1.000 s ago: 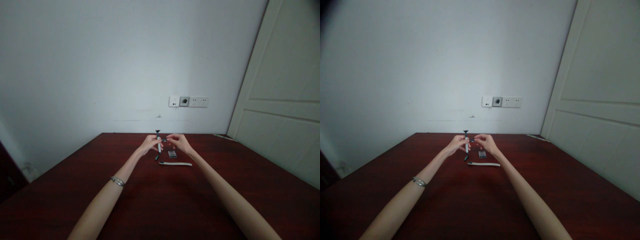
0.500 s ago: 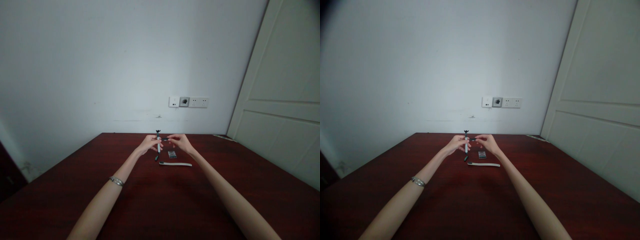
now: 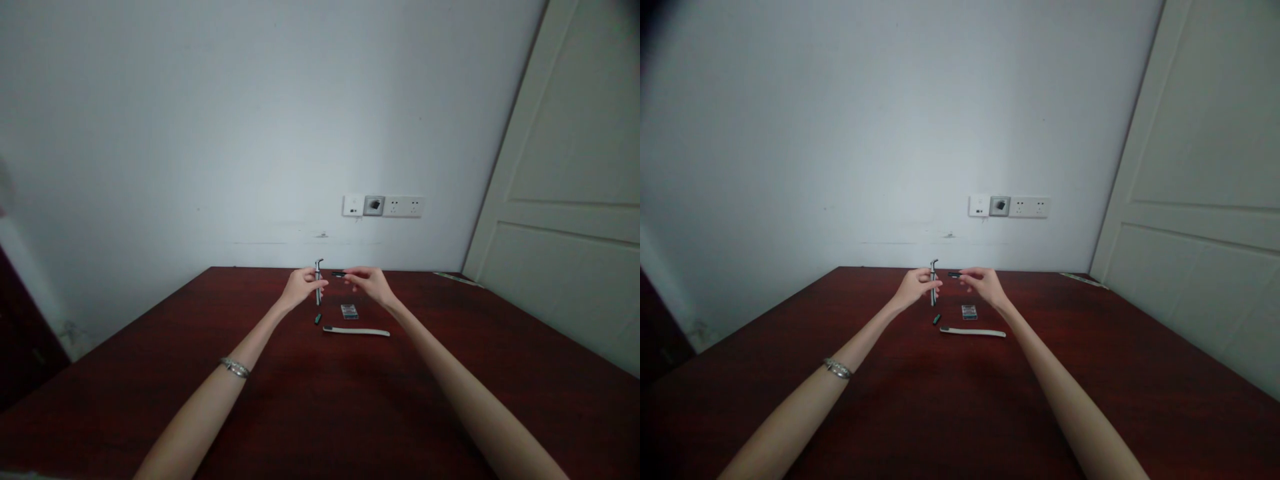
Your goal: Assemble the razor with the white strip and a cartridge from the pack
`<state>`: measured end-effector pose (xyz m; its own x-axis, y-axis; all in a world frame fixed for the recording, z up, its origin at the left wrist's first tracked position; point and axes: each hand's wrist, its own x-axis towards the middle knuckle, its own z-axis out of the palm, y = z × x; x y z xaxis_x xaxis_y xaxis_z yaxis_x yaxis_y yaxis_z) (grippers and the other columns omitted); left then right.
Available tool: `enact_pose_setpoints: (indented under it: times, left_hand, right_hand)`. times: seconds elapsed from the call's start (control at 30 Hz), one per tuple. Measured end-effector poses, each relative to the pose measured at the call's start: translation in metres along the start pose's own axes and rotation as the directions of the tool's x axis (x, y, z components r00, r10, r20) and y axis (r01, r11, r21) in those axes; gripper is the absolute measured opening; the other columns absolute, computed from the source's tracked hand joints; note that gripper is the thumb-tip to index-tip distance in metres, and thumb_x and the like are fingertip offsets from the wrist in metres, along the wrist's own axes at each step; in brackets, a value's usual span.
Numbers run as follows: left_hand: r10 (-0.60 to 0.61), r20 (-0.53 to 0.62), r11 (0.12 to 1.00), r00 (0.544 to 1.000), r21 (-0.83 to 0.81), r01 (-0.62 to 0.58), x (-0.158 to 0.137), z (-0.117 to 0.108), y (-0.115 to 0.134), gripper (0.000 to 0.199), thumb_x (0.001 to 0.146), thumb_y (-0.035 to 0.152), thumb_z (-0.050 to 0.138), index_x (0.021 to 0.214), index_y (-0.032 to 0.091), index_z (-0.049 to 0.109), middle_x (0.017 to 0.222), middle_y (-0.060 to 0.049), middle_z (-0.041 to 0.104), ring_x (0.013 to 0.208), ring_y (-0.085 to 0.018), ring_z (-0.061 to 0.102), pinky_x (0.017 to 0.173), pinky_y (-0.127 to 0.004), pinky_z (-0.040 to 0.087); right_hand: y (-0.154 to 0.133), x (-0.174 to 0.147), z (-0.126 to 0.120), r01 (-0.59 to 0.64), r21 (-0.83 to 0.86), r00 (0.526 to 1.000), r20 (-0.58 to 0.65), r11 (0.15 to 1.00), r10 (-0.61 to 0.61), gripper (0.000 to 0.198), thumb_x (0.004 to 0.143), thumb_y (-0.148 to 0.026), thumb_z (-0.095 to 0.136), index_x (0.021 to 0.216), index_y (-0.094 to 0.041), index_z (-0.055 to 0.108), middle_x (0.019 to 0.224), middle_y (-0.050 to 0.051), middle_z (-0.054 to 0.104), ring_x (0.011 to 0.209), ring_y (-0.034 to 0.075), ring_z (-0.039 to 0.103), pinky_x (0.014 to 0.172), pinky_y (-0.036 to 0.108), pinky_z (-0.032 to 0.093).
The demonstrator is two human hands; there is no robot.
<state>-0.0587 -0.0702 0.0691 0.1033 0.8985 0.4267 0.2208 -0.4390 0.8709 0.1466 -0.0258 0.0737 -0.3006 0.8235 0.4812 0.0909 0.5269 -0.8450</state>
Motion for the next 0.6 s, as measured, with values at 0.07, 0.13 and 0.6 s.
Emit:
enact_pose_setpoints:
  times: [0.07,0.13,0.6]
  left_hand:
    - [0.08,-0.038,0.996,0.996,0.047,-0.078,-0.004,0.005,-0.007,0.031,0.065,0.036,0.07,0.08,0.012,0.056,0.064,-0.002,0.062,0.057,-0.014,0.061,0.053,-0.023,0.046]
    - [0.142,-0.044,0.983,0.989,0.126,-0.135,-0.009,0.01,-0.012,0.031,0.065,0.037,0.07,0.077,0.013,0.055,0.062,0.0,0.061,0.057,-0.013,0.059,0.052,-0.021,0.043]
    - [0.253,-0.114,0.907,0.961,0.374,-0.194,-0.028,0.034,-0.024,0.033,0.07,0.044,0.063,0.068,0.018,0.044,0.052,0.007,0.047,0.048,-0.007,0.042,0.049,-0.018,0.031]
  right_hand:
    - [-0.001,0.0,0.0,0.001,0.016,1.0,-0.003,1.0,-0.001,0.036,0.063,-0.038,0.068,0.085,-0.01,0.069,0.065,0.006,0.067,0.043,0.009,0.052,0.046,0.023,0.044]
    - [-0.002,0.0,0.0,0.002,0.029,1.0,-0.005,1.0,-0.002,0.036,0.062,-0.039,0.069,0.084,-0.01,0.069,0.065,0.006,0.067,0.044,0.009,0.052,0.047,0.023,0.045]
    - [-0.009,-0.003,0.005,0.003,0.111,0.999,0.039,0.994,-0.008,0.037,0.059,-0.039,0.072,0.083,-0.011,0.07,0.065,0.006,0.067,0.049,0.011,0.055,0.051,0.026,0.048]
